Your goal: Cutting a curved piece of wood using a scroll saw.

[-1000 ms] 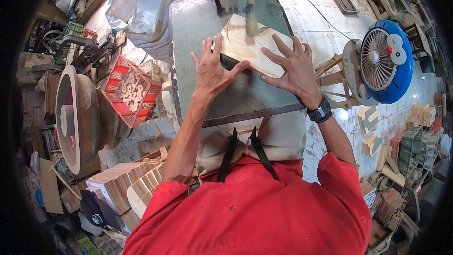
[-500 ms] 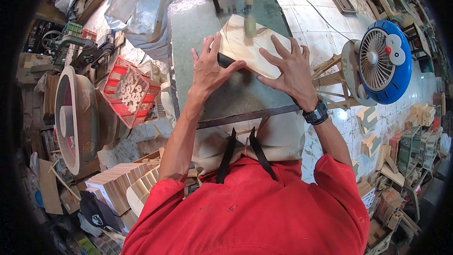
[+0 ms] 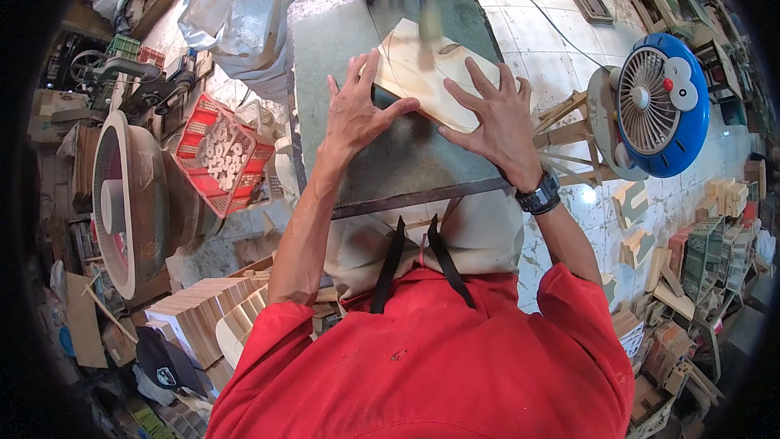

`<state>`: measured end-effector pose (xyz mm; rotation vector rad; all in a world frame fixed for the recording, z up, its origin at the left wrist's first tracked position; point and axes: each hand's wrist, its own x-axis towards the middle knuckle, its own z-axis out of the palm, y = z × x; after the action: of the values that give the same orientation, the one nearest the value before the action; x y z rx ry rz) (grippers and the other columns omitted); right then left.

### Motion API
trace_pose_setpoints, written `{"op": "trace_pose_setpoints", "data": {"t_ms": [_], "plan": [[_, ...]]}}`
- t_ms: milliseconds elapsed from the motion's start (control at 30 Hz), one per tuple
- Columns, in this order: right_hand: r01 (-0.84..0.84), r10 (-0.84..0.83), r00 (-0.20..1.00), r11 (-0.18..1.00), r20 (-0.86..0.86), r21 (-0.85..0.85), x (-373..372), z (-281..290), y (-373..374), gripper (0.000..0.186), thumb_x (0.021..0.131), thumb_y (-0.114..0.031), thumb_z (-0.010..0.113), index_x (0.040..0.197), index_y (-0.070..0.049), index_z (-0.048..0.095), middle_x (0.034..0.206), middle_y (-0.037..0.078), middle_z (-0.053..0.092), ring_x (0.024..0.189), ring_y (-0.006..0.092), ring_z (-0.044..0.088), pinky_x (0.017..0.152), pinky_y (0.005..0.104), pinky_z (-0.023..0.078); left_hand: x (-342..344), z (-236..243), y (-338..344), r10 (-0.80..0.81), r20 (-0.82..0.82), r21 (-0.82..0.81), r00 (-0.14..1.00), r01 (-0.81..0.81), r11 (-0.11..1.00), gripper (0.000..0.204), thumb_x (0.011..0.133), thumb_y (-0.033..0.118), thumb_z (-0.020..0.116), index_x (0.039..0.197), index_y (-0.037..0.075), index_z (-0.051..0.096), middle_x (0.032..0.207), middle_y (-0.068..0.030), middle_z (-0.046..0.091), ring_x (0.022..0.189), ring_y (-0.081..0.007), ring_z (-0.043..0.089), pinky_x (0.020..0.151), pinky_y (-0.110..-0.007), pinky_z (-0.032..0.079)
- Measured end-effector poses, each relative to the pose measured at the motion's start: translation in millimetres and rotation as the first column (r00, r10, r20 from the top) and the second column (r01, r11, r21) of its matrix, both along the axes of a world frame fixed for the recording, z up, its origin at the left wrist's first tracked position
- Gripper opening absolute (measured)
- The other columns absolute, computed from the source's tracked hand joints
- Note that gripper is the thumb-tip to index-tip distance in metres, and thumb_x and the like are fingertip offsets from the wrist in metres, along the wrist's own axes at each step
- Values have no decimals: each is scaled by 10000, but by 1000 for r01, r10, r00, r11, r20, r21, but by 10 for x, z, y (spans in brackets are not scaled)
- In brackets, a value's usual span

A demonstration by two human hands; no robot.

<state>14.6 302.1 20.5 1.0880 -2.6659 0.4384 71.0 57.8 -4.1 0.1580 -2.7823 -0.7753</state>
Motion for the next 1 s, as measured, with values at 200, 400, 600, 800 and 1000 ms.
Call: {"op": "trace_pose_setpoints", "data": {"t_ms": [200,400,600,800,1000], "plan": [[5,-5,1000,1000,10,9,-6,10,-1,687,711,-566,782,1338,-306,670,1521,71,511,1355,447,394,1053,642,313,-15,-2,-12,-7,1,3,1000,7,1000,1145,729,784,690,1515,11,381,1539,-235,387,1462,-442,330,1160,-710,154],[11,-11,1000,1000,6,13,-11,6,-15,675,718,-560,779,1332,-301,677,1520,70,512,1351,440,399,1058,638,308,-22,-4,-22,-5,7,2,1000,5,1000,1145,731,791,682,1517,16,378,1542,-233,383,1463,-436,331,1161,-711,151],[28,-28,1000,999,11,22,17,37,-40,678,708,-524,797,1336,-300,675,1531,69,501,1359,427,402,1073,610,306,-58,3,-56,-19,16,1,1000,19,1000,1147,733,799,673,1524,25,372,1544,-228,383,1463,-432,333,1165,-706,152],[46,-47,999,998,26,36,41,61,-61,689,697,-492,816,1343,-303,670,1547,70,487,1367,423,400,1080,587,310,-64,0,-82,-30,25,4,999,30,1000,1148,735,799,669,1530,29,364,1543,-227,384,1467,-424,331,1169,-700,148],[46,-47,999,998,25,33,30,49,-65,679,704,-493,812,1339,-298,673,1539,78,496,1360,432,405,1082,595,306,-73,18,-84,-31,36,8,999,31,999,1153,731,799,671,1535,33,361,1549,-224,380,1473,-415,325,1173,-697,143]]}}
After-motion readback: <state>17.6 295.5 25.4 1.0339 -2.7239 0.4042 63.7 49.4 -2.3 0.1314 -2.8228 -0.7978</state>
